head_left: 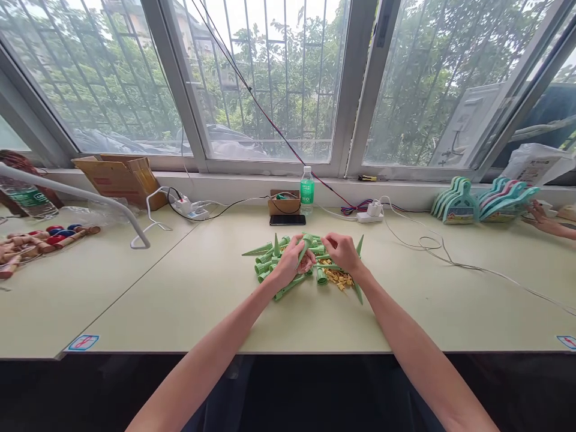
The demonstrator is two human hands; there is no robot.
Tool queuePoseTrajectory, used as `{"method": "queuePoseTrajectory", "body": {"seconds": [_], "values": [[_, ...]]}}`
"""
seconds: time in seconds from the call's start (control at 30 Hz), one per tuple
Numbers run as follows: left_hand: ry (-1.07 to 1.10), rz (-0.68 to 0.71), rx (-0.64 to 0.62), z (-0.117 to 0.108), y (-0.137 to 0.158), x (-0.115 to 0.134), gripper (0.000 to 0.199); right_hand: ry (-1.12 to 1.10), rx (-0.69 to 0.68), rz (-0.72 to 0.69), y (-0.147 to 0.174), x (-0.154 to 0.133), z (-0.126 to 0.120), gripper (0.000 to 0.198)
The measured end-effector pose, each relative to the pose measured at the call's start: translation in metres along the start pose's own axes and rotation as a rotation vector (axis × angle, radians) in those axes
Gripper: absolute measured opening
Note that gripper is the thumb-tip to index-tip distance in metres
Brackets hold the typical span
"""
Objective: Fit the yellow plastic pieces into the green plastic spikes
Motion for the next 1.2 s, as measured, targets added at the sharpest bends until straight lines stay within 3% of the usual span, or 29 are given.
{"method": "queuePoseTrajectory", "body": {"seconds": [0.2,0.33,0.57,0.8,0.93,1.2], "values": [[0.002,-0.015,0.025,0.0016,0.0009,0.0010,0.034,0.099,-0.283,0.009,0.0007,0.0077,-0.0020,0.023],[0.011,-0.018,0.051,0.0020,0.0014,0.0020,0.030,0.173,-0.388,0.030,0.0008,0.0054,-0.0047,0.023],[-0.002,-0.002,0.073,0.0013,0.0005,0.0018,0.026,0.198,-0.436,0.021,0.0018,0.0040,-0.0035,0.021],[-0.024,0.008,0.069,0.0042,0.0032,0.0050,0.041,0.230,-0.459,0.068,0.0032,0.0078,0.0010,0.020],[-0.017,0.010,0.068,0.0049,0.0036,0.0051,0.038,0.255,-0.487,0.071,0.0034,0.0100,0.0034,0.020],[-0.005,0.014,0.069,0.0031,0.0035,0.0055,0.038,0.264,-0.435,0.003,0.0031,0.0045,0.0022,0.020]]}}
Point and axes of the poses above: each hand's wrist, its own y-axis away from the middle knuckle, its own z-axis out of the palm, x = y × z, the point moved 3 cm from there along -y, towards the middle knuckle, and after that the axes turned 3 degrees about -y, right-handed, at the moved point
